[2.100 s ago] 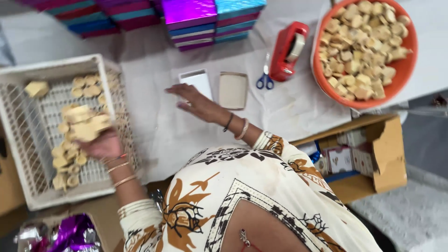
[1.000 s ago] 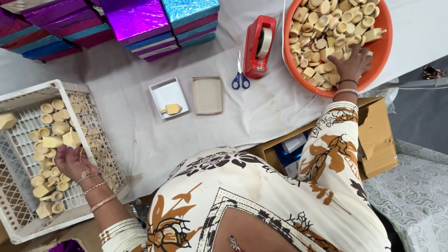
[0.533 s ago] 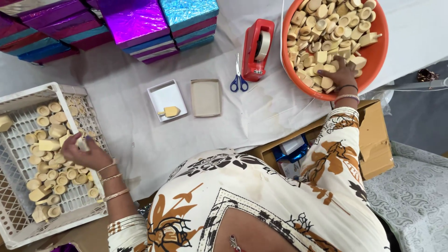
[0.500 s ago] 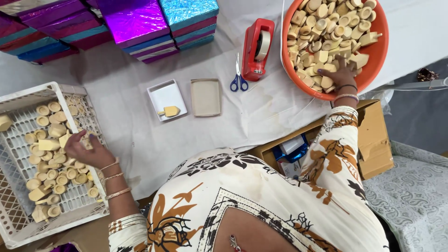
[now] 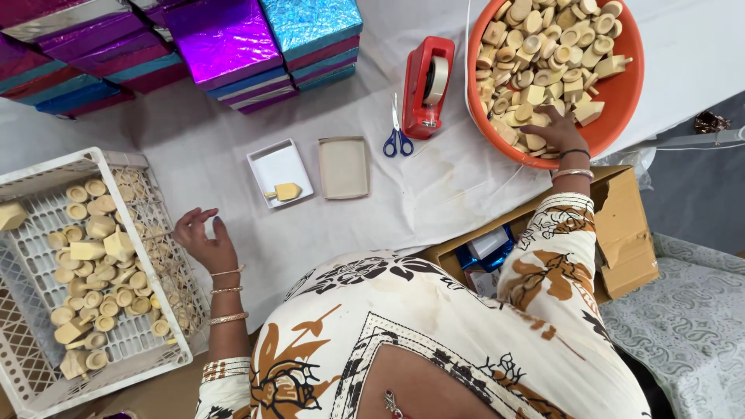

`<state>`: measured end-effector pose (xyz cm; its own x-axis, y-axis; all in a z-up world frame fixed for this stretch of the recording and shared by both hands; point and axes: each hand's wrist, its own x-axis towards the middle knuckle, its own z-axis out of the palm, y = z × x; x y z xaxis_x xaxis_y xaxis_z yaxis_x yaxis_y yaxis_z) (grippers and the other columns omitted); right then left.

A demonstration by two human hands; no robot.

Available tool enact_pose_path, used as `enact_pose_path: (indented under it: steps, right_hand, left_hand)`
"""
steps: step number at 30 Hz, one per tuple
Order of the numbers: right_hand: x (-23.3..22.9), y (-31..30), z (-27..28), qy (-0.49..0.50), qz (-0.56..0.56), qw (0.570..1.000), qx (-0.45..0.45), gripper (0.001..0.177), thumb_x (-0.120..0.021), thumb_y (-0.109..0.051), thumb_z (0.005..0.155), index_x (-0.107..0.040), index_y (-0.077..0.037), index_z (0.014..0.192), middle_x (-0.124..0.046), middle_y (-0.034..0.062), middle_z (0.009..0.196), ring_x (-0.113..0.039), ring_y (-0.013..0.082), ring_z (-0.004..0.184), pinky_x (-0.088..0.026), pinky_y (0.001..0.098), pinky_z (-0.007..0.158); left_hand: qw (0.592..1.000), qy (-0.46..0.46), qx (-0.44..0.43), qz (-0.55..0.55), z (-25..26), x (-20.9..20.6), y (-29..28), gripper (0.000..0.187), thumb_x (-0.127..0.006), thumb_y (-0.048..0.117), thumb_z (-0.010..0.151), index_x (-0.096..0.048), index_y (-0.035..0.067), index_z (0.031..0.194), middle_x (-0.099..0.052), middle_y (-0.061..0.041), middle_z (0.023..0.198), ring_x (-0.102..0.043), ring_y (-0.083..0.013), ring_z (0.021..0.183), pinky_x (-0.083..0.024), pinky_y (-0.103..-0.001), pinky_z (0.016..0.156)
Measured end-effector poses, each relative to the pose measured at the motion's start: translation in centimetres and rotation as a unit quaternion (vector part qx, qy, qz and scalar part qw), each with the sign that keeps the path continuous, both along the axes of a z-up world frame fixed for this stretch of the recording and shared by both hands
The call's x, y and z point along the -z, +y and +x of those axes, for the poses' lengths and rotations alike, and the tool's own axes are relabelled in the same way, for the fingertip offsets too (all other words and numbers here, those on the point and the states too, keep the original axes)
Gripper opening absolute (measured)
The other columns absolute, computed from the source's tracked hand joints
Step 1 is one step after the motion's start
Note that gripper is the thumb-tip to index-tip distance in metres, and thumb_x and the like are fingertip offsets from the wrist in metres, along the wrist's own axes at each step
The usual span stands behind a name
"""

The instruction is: The person places small wooden pieces into a white box, closes it, and then wraps the box in blue metallic foil. They use a tape dispenser to secure the foil around the box, folding the edges neatly to complete the wrapping.

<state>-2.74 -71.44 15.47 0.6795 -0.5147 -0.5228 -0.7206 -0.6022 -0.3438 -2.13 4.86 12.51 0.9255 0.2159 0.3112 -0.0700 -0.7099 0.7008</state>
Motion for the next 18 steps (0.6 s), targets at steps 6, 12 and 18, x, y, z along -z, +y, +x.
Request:
enact_pose_path:
  steps: [6, 12, 18]
  right_hand:
    - [1.4, -0.2, -0.5, -0.088, 0.011, 0.99, 0.113, 0.065, -0.085, -0.044, 0.066, -0.068, -0.024, 0.125, -0.041, 0.0149, 0.149, -0.063, 0.0359, 0.122, -0.064, 0.0479, 0.089]
    - [7.0, -4.8, 1.5, 0.076, -0.158, 0.984, 0.033, 0.089, -0.088, -0.059, 0.067, -0.053, -0.032, 0.145, -0.03, 0.0308, 0.146, -0.061, 0.0487, 0.113, -0.052, 0.0551, 0.095]
    - [1.8, 1.8, 4.2, 0.109, -0.235, 0.961, 0.097, 0.077, -0.084, -0.054, 0.067, -0.059, -0.028, 0.135, -0.038, 0.0207, 0.146, -0.056, 0.0448, 0.119, -0.057, 0.0616, 0.083]
  left_hand:
    - [1.0, 0.015, 0.017, -0.007, 0.2, -1.1, -0.9, 0.022, -0.07, -0.006, 0.089, -0.074, 0.01, 0.104, -0.059, -0.006, 0.125, -0.045, -0.0287, 0.123, -0.042, -0.043, 0.107]
    - [0.999, 0.033, 0.021, -0.027, -0.1, 0.1, -1.0, 0.023, -0.07, -0.005, 0.089, -0.075, 0.012, 0.104, -0.059, -0.005, 0.124, -0.046, -0.0277, 0.123, -0.044, -0.041, 0.105]
    - [0.997, 0.031, 0.057, -0.036, -0.4, 0.1, -1.8, 0.024, -0.069, -0.006, 0.088, -0.076, 0.011, 0.104, -0.06, -0.005, 0.124, -0.047, -0.0275, 0.124, -0.045, -0.041, 0.104]
